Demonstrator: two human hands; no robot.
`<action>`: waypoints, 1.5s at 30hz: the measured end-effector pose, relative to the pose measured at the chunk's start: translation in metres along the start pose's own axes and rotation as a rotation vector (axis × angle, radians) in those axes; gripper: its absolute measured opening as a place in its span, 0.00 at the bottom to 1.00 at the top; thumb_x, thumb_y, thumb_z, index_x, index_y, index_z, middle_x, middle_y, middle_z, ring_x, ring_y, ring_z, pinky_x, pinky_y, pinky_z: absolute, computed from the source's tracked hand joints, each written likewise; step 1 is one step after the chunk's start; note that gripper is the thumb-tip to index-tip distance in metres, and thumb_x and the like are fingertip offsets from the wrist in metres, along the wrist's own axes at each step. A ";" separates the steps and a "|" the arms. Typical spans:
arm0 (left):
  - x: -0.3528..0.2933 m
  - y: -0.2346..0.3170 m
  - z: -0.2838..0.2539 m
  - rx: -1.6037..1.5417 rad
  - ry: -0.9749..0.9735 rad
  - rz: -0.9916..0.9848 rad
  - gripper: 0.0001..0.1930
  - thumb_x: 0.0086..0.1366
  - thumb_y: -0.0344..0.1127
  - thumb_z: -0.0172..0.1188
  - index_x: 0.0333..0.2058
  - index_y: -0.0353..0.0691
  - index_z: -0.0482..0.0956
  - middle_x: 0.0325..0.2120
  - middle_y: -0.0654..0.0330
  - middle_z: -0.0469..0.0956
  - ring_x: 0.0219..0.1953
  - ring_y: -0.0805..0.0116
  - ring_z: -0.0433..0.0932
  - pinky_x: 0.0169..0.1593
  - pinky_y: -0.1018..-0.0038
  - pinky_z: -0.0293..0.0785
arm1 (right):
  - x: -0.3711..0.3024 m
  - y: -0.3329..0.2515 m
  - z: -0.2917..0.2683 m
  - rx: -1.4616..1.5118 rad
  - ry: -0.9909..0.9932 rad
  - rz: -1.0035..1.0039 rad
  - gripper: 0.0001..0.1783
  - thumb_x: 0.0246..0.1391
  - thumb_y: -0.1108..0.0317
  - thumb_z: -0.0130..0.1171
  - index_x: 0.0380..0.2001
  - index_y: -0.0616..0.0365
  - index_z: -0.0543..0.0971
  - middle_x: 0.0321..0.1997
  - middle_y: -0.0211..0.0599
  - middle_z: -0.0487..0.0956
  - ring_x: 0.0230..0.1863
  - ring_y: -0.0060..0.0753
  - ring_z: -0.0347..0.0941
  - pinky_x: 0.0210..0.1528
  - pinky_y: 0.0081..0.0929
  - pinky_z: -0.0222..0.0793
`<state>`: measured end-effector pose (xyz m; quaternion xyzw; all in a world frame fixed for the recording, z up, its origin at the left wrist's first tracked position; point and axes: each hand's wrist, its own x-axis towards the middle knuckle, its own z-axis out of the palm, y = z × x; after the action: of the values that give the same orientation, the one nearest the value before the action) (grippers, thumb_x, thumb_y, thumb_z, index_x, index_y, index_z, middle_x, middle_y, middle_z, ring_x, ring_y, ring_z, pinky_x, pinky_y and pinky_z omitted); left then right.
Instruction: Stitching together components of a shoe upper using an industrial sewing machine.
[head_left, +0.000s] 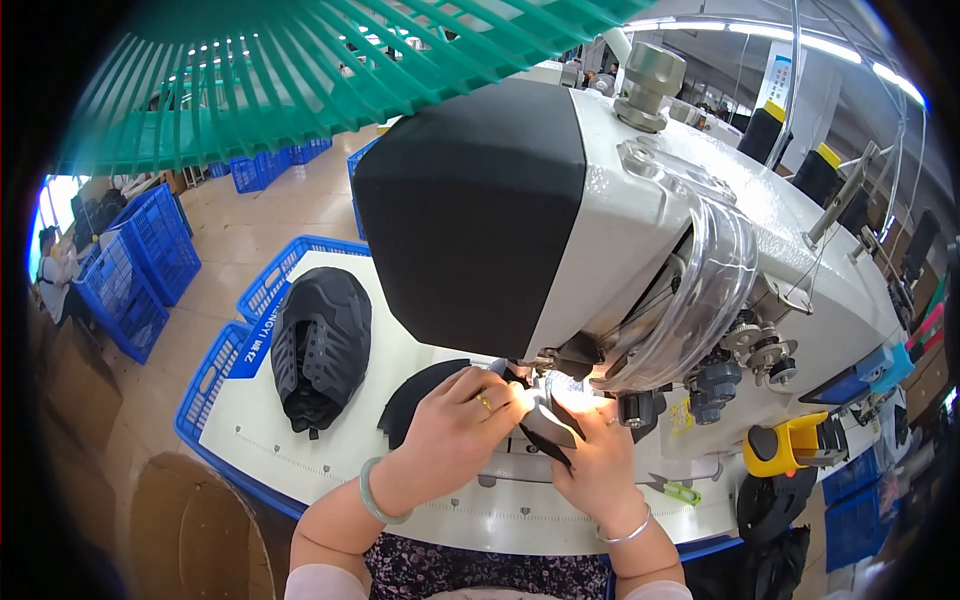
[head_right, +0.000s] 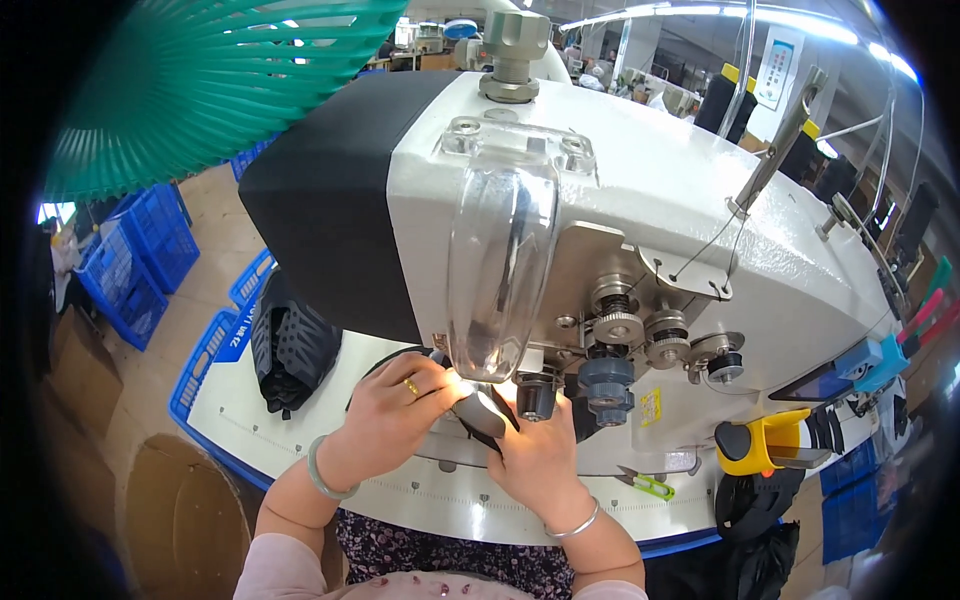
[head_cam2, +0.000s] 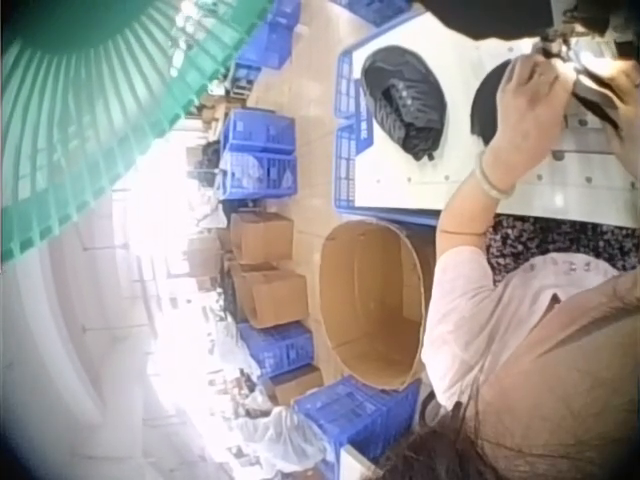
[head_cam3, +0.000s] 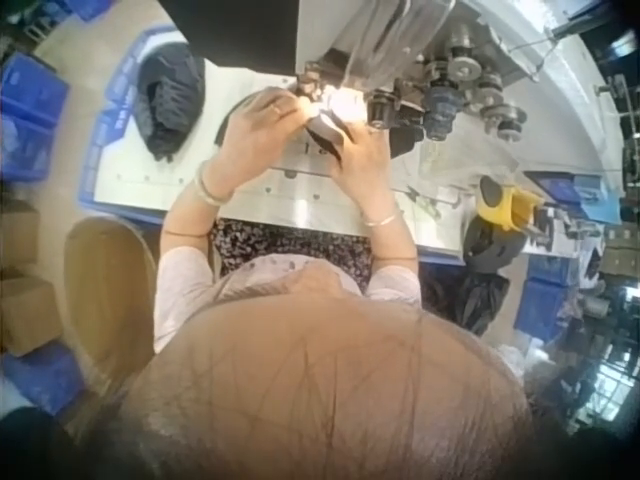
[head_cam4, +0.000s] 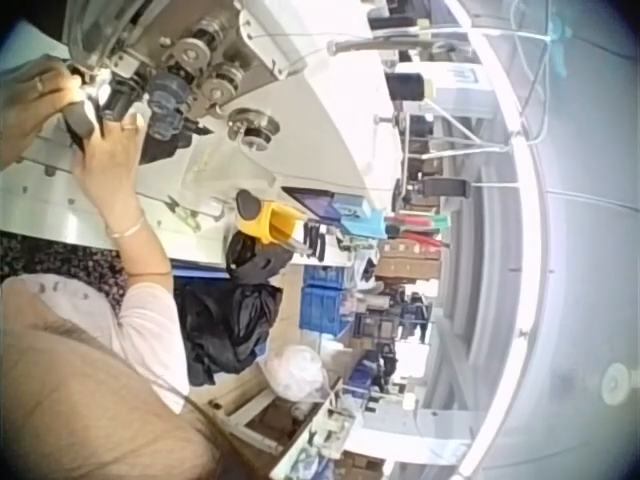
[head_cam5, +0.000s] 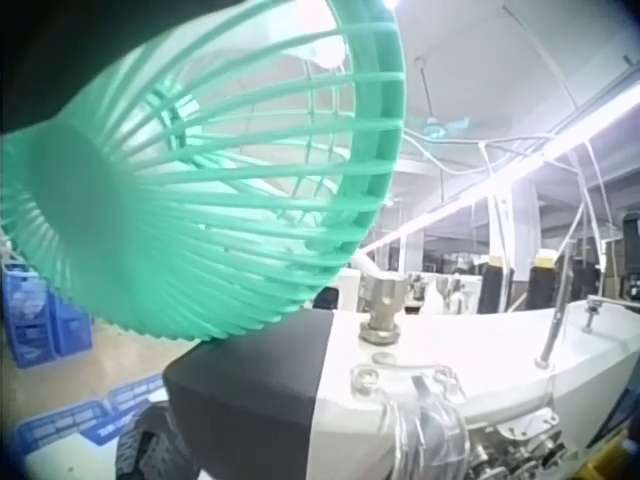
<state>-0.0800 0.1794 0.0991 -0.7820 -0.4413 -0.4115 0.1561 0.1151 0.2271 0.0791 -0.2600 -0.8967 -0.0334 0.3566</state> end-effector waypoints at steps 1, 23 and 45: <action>0.001 0.000 -0.001 0.001 -0.011 -0.005 0.14 0.45 0.22 0.58 0.34 0.38 0.80 0.31 0.63 0.75 0.38 0.62 0.75 0.38 0.70 0.78 | 0.000 0.000 0.000 -0.010 -0.022 0.016 0.23 0.27 0.73 0.63 0.36 0.56 0.81 0.48 0.32 0.77 0.49 0.38 0.70 0.51 0.40 0.60; 0.002 -0.002 0.003 -0.108 0.007 -0.207 0.08 0.52 0.28 0.63 0.33 0.37 0.81 0.29 0.61 0.78 0.32 0.60 0.76 0.35 0.70 0.76 | 0.017 -0.007 0.004 0.056 0.077 0.053 0.13 0.40 0.70 0.69 0.33 0.54 0.83 0.33 0.29 0.77 0.32 0.37 0.70 0.37 0.33 0.66; -0.001 -0.003 0.004 -0.011 -0.011 0.031 0.14 0.45 0.25 0.64 0.35 0.38 0.81 0.30 0.63 0.75 0.35 0.62 0.75 0.40 0.68 0.77 | -0.002 0.001 0.004 0.001 0.059 -0.042 0.19 0.34 0.76 0.66 0.36 0.54 0.83 0.45 0.32 0.81 0.41 0.37 0.73 0.41 0.31 0.71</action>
<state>-0.0804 0.1832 0.0958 -0.7917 -0.4278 -0.4074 0.1556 0.1145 0.2275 0.0750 -0.2399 -0.8911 -0.0478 0.3822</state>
